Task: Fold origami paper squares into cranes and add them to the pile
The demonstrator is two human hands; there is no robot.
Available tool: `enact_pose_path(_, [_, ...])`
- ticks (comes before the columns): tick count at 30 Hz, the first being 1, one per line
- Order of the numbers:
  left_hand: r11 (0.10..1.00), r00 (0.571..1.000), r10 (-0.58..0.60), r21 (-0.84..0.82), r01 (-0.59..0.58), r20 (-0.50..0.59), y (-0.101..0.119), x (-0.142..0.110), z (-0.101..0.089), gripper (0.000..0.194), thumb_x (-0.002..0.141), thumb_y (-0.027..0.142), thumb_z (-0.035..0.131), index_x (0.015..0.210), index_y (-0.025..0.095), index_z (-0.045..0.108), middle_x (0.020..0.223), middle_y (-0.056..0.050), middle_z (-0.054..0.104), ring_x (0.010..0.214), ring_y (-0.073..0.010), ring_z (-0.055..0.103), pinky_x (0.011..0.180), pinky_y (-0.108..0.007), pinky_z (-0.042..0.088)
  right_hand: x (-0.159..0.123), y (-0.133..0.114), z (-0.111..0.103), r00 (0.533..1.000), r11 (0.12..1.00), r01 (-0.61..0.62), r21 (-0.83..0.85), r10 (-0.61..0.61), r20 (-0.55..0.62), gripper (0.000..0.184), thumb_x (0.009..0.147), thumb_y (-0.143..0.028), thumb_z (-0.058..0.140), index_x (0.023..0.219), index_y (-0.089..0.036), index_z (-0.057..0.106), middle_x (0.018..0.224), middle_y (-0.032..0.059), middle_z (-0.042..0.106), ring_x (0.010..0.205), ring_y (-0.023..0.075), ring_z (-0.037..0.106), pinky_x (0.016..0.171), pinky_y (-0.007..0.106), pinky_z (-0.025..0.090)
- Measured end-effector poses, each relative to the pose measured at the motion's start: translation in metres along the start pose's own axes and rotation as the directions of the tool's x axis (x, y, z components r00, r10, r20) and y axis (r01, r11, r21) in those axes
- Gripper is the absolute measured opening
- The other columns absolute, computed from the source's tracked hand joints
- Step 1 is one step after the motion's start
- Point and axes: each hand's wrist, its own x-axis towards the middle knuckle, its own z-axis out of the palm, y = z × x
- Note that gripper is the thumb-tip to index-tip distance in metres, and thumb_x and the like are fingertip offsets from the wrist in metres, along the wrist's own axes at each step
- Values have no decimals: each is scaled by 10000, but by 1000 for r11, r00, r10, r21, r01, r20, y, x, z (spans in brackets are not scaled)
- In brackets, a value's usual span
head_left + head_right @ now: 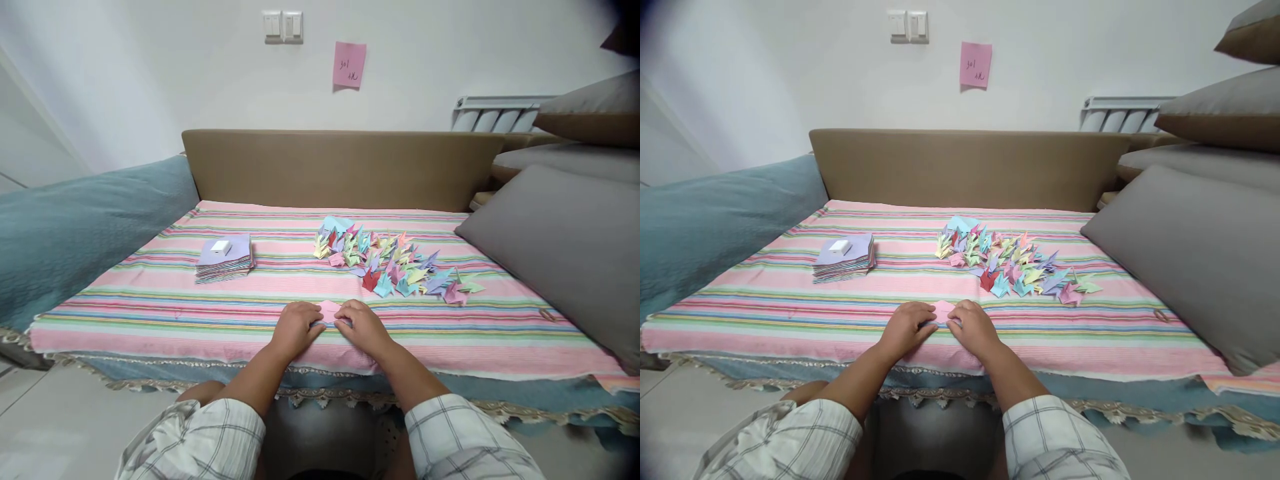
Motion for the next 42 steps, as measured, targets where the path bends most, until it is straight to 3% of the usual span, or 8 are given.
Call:
enact_pose_path(18, [1000,1000,-23,0,23,-6,-2,6,3,127,780,323,611,810,225,686,909,-36,704,902,-203,615,834,-356,437,2,-1,2,999,999,-35,19,35,-8,112,801,-228,573,773,-204,679,838,48,612,844,174,542,780,295,413])
enact_pose_path(30, [996,996,-84,18,83,6,-1,9,2,219,821,385,535,776,221,673,805,-51,688,850,-205,604,819,-344,427,3,-4,0,998,998,-53,16,53,-17,151,811,-223,545,731,-198,670,812,43,607,824,168,537,761,276,405])
enact_pose_path(42, [980,985,-173,104,170,13,6,15,-1,240,813,355,531,653,199,618,665,-28,629,697,-177,541,659,-285,350,6,-3,4,995,996,-86,-9,86,-43,167,801,-209,519,664,-194,614,734,28,567,767,157,513,722,257,387])
